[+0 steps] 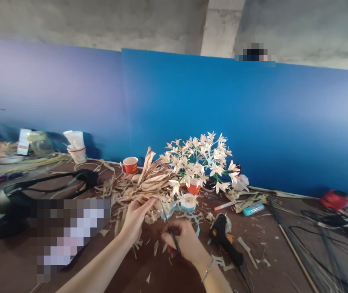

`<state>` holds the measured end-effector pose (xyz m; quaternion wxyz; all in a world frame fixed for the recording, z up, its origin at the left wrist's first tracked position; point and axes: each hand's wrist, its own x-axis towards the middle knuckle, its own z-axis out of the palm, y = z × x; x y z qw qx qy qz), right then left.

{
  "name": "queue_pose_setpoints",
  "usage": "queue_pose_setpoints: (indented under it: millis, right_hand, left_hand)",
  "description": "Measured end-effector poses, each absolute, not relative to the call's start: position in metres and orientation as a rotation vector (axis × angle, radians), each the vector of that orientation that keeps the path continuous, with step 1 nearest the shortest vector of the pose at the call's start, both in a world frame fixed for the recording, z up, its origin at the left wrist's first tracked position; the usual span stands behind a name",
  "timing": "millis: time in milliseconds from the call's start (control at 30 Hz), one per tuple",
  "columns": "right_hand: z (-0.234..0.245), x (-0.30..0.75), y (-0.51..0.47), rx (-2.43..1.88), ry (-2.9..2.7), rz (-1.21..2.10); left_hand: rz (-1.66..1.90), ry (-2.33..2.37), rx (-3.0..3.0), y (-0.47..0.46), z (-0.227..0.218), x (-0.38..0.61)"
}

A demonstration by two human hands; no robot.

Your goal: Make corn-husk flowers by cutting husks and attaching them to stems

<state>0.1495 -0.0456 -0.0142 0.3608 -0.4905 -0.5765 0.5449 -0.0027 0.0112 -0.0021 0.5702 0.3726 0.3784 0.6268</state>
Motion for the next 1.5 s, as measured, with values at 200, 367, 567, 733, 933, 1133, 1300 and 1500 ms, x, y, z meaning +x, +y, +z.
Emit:
queue_pose_setpoints:
  millis: [200,367,567,733,933,1133,1300,1500]
  right_hand:
    - [-0.011,0.147,-0.047,-1.273,-1.476,1.372]
    - [-0.007,0.146,-0.047,-1.274,-1.471,1.367]
    - [-0.012,0.146,-0.045,-1.259,-1.442,1.377]
    - [-0.012,0.147,-0.046,-1.266,-1.471,1.366]
    - [-0.006,0.145,-0.047,-1.300,-1.479,1.345]
    - [-0.002,0.144,-0.048,-1.323,-1.522,1.297]
    - [-0.002,0.145,-0.048,-1.329,-1.536,1.290]
    - [-0.005,0.146,-0.047,-1.320,-1.549,1.310]
  left_hand:
    - [1.450,0.873,0.869,0.009,-0.002,0.000]
    - [1.460,0.844,0.826,0.010,-0.004,0.000]
    - [1.446,0.823,0.797,0.009,-0.003,0.000]
    - [1.459,0.854,0.798,0.010,-0.003,-0.001]
    - [1.453,0.868,0.781,0.010,-0.002,0.000]
    - [1.444,0.868,0.756,0.010,0.001,-0.001]
    - [1.434,0.871,0.800,0.011,-0.002,-0.001]
    - [1.440,0.839,0.828,0.013,-0.006,-0.002]
